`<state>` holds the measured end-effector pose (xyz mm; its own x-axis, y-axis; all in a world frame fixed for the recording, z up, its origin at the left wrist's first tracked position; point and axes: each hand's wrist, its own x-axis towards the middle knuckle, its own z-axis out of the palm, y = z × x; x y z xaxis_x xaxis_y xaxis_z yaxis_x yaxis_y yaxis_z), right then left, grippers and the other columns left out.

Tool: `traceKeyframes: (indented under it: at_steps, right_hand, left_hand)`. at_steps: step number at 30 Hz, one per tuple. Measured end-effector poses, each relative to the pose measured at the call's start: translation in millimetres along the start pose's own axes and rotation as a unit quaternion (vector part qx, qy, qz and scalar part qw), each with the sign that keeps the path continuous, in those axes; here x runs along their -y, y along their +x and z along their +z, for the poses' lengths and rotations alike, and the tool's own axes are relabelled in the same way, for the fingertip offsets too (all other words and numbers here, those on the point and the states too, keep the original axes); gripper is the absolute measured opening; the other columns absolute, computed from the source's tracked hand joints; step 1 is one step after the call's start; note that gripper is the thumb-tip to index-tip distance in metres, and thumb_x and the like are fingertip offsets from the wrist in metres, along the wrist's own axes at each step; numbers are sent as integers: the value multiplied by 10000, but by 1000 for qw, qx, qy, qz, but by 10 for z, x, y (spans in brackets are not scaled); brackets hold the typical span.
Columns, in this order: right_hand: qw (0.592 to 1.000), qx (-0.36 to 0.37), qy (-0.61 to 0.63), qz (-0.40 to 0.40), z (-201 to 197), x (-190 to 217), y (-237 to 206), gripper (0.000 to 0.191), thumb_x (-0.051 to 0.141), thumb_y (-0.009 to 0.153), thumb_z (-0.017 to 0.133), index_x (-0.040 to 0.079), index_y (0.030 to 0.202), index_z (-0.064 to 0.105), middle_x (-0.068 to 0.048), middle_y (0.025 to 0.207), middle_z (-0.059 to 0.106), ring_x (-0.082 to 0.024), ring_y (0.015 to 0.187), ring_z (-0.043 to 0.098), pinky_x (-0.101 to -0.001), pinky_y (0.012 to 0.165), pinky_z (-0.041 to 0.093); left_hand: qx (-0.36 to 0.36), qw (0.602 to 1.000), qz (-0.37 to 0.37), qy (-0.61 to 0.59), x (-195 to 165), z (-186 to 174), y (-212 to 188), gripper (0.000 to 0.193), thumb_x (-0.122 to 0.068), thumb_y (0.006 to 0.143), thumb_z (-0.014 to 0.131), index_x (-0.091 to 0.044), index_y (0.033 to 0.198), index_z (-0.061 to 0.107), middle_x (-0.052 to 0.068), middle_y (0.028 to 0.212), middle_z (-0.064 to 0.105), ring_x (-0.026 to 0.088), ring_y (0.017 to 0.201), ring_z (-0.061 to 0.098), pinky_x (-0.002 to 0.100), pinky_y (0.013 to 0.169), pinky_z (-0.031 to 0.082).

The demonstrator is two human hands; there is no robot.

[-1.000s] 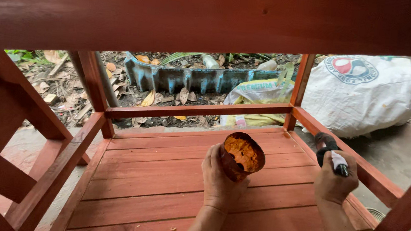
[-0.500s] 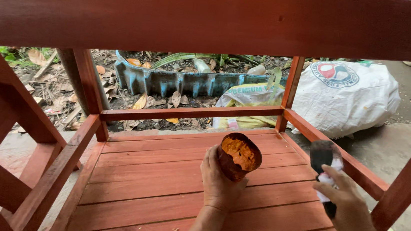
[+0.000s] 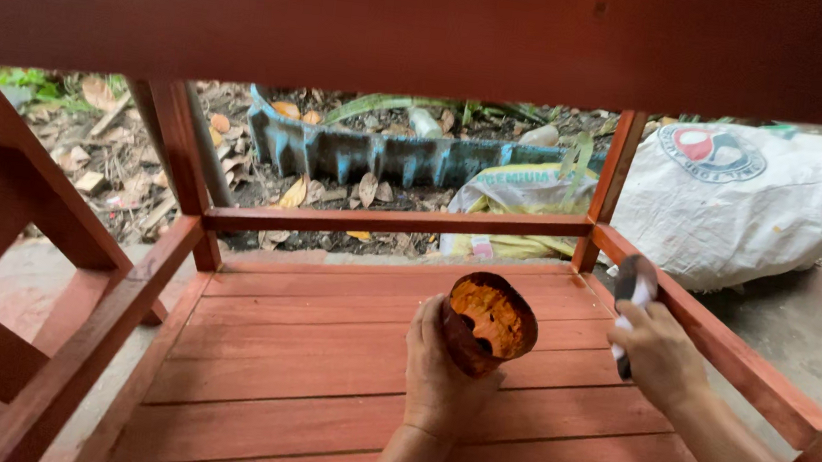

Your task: The person applies reddish-brown wood stain to a wooden bench-style furniture piece using a brush, holding the stain container in the other hand. They coat the seat slats, rails, and legs, moving around the piece to reach different surfaces.

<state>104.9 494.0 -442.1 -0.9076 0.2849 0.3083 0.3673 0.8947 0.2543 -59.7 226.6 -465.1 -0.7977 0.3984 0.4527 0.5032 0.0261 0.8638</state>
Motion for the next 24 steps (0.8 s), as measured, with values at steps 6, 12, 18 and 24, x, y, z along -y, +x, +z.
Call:
traceKeyframes:
  at_steps: [6,12,18,24]
  right_hand:
    - [998,0,-29,-51,577,-258,668,228,35,746,655,193,876,756,-11,1135,636,-274,1040,612,-366,942,521]
    - [986,65,-114,-107,811,-290,1076,234,67,844,647,230,974,756,19,1146,634,-249,1036,608,-343,962,525]
    - [975,138,-175,-7,539,-8,1145,201,94,875,683,209,1015,769,-19,1186,621,-368,1430,442,-332,916,578]
    - [971,194,-117,73,-47,149,917,229,101,903,688,231,1077,760,-19,1232,602,-397,1499,332,-393,867,615]
  left_hand:
    - [30,1000,-4,8,78,129,13,1105,-141,513,940,-60,1454,366,193,1439,483,407,1332,489,467,1097,453]
    - [12,999,32,17,142,235,37,1075,-161,560,925,-52,1468,358,206,1450,479,416,1340,493,463,1110,455]
    - [13,998,33,53,132,241,4,1030,-129,551,900,-50,1436,381,222,1424,479,438,1318,480,478,1080,451]
    - [-15,998,60,32,20,190,-7,980,-141,614,883,-55,1450,378,200,1425,498,409,1327,506,471,1109,468]
